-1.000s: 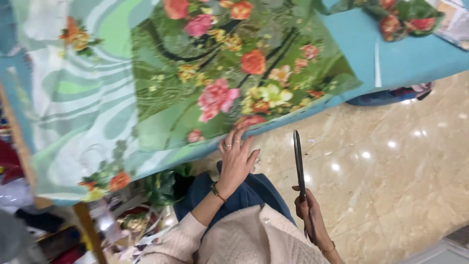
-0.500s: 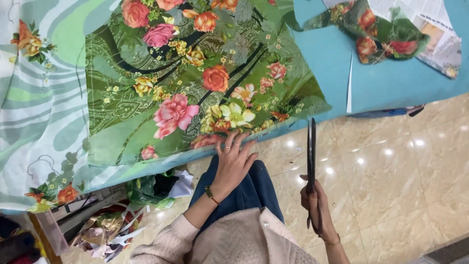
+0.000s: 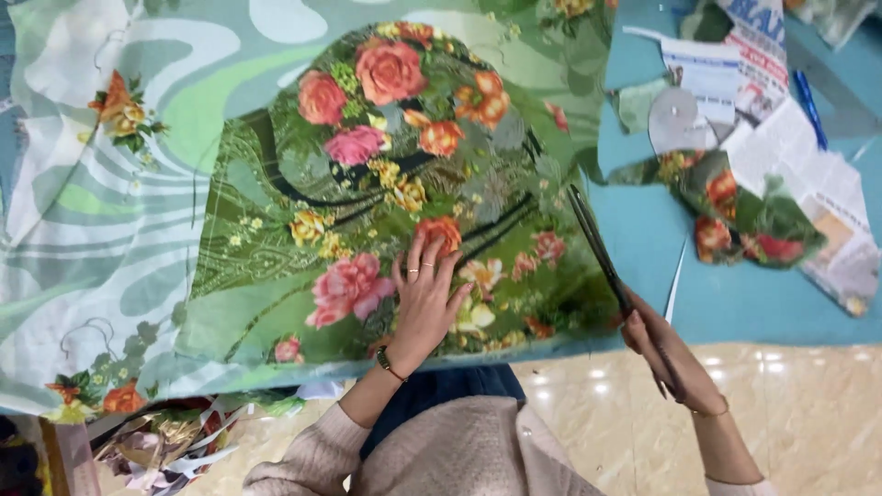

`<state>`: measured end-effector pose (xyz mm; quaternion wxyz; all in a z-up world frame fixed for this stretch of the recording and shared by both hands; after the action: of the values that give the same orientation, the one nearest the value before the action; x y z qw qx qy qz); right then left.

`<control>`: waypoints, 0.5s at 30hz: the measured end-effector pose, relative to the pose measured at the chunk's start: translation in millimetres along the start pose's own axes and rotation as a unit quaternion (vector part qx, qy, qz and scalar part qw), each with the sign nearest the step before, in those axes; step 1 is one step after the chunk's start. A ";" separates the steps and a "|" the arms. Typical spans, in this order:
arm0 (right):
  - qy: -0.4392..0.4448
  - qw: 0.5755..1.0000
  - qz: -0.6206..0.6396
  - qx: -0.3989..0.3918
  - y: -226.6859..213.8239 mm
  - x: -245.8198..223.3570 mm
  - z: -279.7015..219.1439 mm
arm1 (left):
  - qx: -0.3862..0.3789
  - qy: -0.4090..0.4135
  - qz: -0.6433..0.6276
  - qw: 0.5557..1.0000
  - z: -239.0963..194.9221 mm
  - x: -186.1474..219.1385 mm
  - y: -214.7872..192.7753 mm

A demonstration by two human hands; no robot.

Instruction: Cutting out garment components from floral fabric using tailor scissors and marking the fabric with chalk.

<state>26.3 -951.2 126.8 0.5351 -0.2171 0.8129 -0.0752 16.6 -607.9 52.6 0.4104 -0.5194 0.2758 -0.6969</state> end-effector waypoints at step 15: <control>-0.017 0.968 -0.164 -0.189 -39.9 -132.1 204.1 | 0.084 -0.076 -0.026 0.993 130.2 3.6 54.9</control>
<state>265.5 -907.1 166.7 0.4784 -0.4462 0.7563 -0.0030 155.6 -633.6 50.0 0.4544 -0.5411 0.1709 -0.6866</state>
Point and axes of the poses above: each hand's wrist, its own z-axis towards the middle knuckle, its own y-axis out of the palm, x = y × z, the point moved 2 cm from there along z, towards the middle knuckle, and after that the axes turned 10 degrees about x, right-handed, at the moved point
